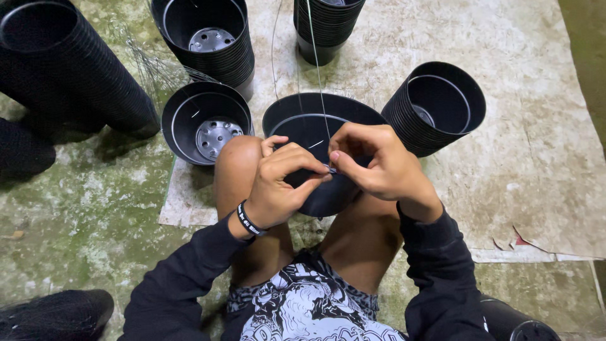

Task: The person sits on the floor and assembles wire hangers into black plastic plant pots. They cut wire with pliers, bend it into a loop, and thread it through holes in the pot base and rim to create a handle. The process is repeated for multiple pots.

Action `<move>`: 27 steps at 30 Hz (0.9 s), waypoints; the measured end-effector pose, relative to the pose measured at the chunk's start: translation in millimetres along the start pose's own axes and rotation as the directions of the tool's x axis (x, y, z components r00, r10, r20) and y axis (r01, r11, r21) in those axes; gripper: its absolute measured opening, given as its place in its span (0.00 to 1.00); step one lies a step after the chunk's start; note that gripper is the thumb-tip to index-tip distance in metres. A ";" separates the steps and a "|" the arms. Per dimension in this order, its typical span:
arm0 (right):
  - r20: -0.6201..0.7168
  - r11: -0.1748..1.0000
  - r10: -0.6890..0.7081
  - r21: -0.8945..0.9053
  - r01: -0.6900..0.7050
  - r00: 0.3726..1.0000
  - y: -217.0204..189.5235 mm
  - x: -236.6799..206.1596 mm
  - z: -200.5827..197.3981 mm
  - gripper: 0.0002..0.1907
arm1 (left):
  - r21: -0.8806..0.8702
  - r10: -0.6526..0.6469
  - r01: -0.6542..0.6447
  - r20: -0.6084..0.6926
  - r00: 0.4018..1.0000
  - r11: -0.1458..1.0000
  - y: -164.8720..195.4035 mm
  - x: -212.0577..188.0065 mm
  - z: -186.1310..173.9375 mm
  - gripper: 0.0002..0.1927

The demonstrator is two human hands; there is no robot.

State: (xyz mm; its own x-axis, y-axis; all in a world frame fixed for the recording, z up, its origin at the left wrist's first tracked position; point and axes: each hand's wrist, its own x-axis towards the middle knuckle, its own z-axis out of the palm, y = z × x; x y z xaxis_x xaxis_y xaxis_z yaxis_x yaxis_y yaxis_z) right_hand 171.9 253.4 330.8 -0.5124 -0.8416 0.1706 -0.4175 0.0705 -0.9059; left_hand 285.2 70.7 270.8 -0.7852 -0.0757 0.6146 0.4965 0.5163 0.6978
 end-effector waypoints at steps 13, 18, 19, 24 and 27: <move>-0.049 0.992 -0.009 0.126 0.015 0.999 15.7 5.3 8.1 0.02 | 0.197 0.408 -0.426 0.126 0.904 0.883 -17.5 5.1 -8.4 0.15; -0.028 0.985 0.015 0.171 -0.011 0.999 14.8 6.6 5.5 0.03 | 0.172 0.404 -0.441 0.211 0.890 0.881 -19.8 10.0 -19.7 0.16; -0.017 0.988 0.009 0.156 -0.006 1.000 13.0 5.5 3.1 0.03 | 0.102 0.317 -0.341 0.201 0.927 0.934 -19.2 11.8 -20.9 0.14; 0.003 1.000 0.004 -0.024 -0.004 1.000 3.5 3.3 4.2 0.04 | -0.133 -0.017 0.066 0.343 0.939 0.989 -17.2 27.6 -31.7 0.08; 0.001 0.991 -0.040 -0.130 0.040 0.999 -2.8 3.0 2.5 0.07 | -0.160 -0.163 0.262 0.458 0.874 0.952 -15.3 38.3 -32.8 0.10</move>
State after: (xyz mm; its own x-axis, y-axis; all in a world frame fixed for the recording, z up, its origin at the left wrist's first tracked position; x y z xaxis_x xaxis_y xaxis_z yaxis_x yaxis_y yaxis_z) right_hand 173.4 249.3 332.9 -0.4947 -0.8442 0.2066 -0.5319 0.1060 -0.8401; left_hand 259.7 31.9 295.7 -0.9367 0.2407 0.2544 0.3262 0.3353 0.8838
